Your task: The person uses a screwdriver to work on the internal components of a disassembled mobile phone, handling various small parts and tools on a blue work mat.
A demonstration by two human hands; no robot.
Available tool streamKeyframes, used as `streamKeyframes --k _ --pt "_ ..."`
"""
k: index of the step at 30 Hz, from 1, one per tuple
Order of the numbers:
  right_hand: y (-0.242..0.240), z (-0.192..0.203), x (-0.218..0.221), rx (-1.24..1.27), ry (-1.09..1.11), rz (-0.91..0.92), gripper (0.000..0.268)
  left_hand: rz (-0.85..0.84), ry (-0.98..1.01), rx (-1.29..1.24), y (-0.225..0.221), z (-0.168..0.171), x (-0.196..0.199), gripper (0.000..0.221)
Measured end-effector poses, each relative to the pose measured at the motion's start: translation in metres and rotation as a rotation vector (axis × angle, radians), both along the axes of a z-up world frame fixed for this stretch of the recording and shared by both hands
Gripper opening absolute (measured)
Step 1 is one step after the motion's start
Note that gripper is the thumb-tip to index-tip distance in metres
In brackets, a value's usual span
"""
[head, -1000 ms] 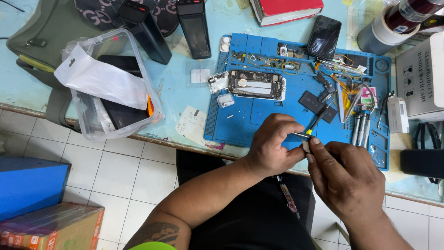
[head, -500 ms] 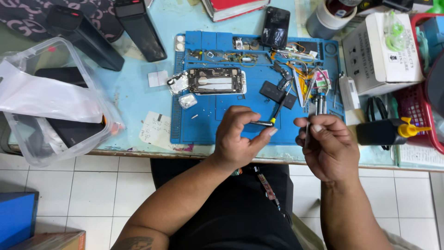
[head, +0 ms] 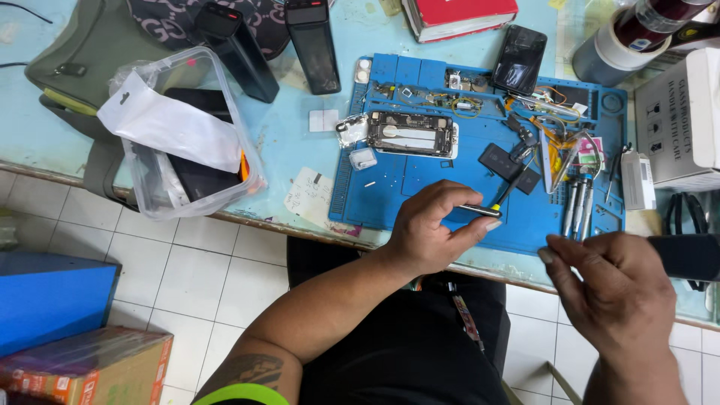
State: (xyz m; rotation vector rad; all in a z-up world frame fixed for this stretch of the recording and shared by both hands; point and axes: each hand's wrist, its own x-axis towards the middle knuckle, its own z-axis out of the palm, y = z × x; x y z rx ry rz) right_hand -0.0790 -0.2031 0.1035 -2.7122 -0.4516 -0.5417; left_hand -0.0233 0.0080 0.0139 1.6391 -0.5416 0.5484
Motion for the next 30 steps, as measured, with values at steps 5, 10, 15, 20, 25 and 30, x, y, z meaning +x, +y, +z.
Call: streamKeyframes --k 5,10,15,20,25,30 --pt "0.012 0.006 0.006 -0.05 -0.09 0.194 0.025 -0.109 0.066 -0.051 0.002 -0.004 -0.002 0.035" --pt "0.019 -0.002 0.015 -0.102 -0.118 0.3 0.037 -0.229 0.109 -0.09 0.011 -0.004 0.0 0.029" --pt "0.026 -0.002 0.02 0.02 -0.01 0.286 0.038 -0.271 0.101 -0.089 0.015 -0.002 0.0 0.031" --pt "0.032 -0.003 0.021 0.128 0.064 0.28 0.034 -0.308 0.093 -0.066 0.021 -0.002 0.0 0.034" --pt "0.033 -0.005 0.022 0.153 0.092 0.284 0.035 -0.354 0.117 -0.1 0.021 -0.007 0.001 0.03" --pt "0.032 -0.008 0.02 0.115 0.055 0.277 0.035 -0.353 0.086 -0.097 0.023 -0.009 0.002 0.027"
